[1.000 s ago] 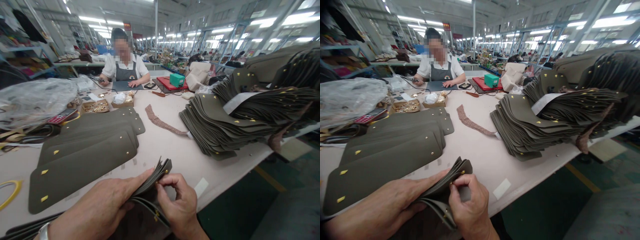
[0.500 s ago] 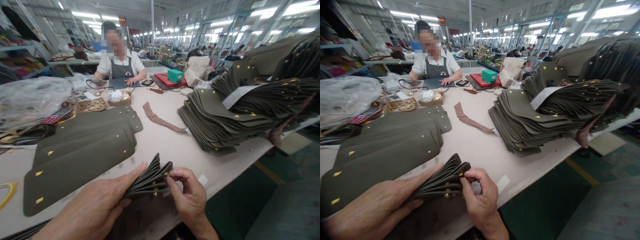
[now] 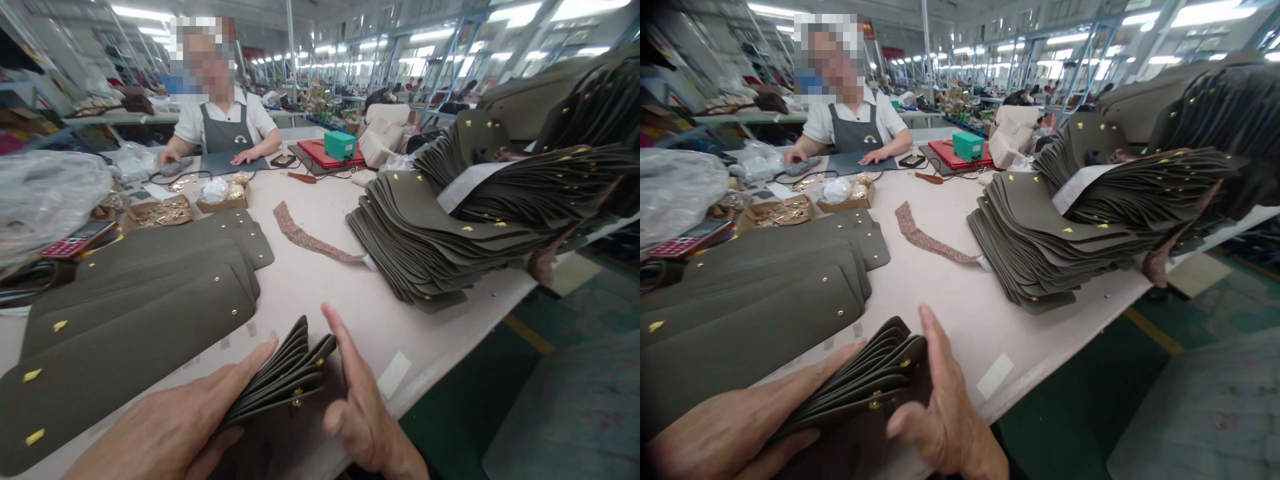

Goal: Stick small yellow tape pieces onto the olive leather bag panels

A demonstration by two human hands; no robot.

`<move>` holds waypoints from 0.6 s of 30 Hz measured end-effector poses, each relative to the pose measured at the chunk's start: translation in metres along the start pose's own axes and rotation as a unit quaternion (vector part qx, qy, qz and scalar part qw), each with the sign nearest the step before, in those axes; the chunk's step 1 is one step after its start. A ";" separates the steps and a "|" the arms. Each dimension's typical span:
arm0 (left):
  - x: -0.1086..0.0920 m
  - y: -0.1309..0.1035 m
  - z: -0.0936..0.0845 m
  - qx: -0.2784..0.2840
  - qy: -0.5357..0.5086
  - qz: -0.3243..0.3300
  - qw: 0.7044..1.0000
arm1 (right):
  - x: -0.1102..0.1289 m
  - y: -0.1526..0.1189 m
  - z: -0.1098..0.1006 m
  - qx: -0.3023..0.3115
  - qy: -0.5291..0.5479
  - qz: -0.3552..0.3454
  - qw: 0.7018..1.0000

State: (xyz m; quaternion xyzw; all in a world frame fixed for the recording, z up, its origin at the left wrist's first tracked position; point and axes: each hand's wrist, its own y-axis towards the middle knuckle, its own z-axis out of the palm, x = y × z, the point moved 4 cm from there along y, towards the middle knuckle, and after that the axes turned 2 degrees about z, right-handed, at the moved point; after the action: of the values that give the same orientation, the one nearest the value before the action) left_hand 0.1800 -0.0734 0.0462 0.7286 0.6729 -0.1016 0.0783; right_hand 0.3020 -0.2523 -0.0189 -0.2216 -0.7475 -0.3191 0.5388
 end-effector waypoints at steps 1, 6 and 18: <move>0.001 -0.001 0.002 -0.002 -0.002 0.004 1.000 | 0.003 0.001 0.002 0.016 -0.010 -0.004 1.000; 0.001 -0.003 0.005 -0.024 -0.019 -0.004 1.000 | 0.011 0.002 0.006 0.013 -0.067 -0.068 0.995; -0.003 -0.001 0.001 -0.028 -0.042 -0.031 0.998 | -0.017 -0.014 0.014 -0.090 -0.027 0.007 0.996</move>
State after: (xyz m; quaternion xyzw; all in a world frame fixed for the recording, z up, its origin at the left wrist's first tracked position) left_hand 0.1789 -0.0763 0.0458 0.6997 0.6941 -0.1153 0.1237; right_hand 0.2887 -0.2522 -0.0419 -0.2831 -0.7281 -0.3754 0.4989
